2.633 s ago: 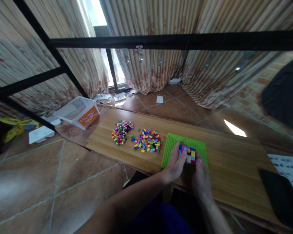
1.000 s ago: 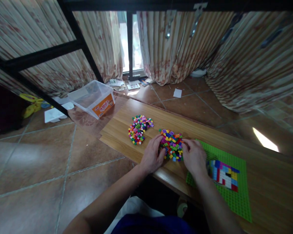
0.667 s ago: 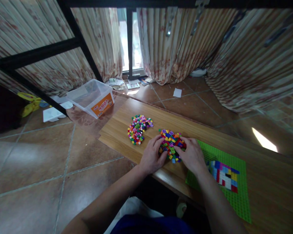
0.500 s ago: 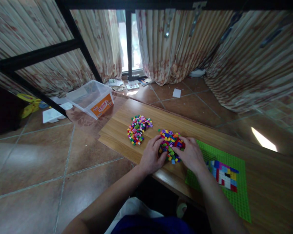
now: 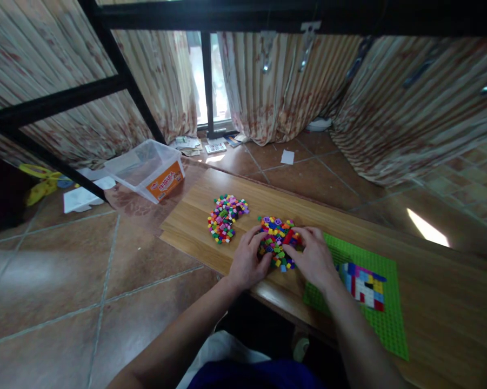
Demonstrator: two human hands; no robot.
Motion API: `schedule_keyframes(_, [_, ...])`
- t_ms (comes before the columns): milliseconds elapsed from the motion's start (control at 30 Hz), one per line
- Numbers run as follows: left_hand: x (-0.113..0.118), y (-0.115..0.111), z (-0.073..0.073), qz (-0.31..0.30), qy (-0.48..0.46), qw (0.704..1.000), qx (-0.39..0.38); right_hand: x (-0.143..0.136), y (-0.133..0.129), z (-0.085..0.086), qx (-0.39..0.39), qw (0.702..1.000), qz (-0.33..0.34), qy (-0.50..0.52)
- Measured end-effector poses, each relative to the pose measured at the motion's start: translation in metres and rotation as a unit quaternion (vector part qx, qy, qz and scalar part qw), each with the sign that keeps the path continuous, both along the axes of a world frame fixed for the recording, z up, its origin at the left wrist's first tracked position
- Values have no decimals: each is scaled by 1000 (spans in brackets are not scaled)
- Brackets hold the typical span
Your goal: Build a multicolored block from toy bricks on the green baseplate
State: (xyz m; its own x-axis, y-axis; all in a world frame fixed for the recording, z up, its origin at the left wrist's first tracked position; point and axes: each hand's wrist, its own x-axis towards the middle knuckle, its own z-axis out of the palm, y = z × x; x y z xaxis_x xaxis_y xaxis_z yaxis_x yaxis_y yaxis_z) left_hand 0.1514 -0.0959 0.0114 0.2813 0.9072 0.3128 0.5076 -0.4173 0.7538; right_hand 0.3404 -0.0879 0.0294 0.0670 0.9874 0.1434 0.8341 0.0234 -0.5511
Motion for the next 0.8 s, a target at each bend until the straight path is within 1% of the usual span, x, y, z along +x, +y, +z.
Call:
schedule_keyframes(67, [-2,1,0,13,-4,1000,9,-5,-11,7,19,999,-8,46])
schedule_keyframes(167, [-6,-1,2,53,-25,997,42,-16,-33,18,45,992,-14,113])
schedule_keyframes(233, [-7,-7,6,65,-43,996,47,-23,-48,24,70,986,-14,148])
schedule_keyframes(267, [-6,-12,10,59,-57,996,39,-26,-55,27,80,984,-14,157])
schedule_keyframes(333, [0,-25,20,24,-94,995,-7,-30,-70,29,91,982,-10,164])
schedule_keyframes(467, [21,-49,42,-86,-112,985,-104,-27,-96,26,106,979,-18,176])
schedule_keyframes(533, [33,-54,50,-110,-122,977,-138,-21,-106,25,117,977,-30,175])
schedule_keyframes(633, [45,-55,57,-137,-127,970,-159,-8,-121,27,125,978,-36,165])
schedule_keyframes(800, [61,-60,64,-216,-63,961,-159,20,-143,29,117,974,-29,190])
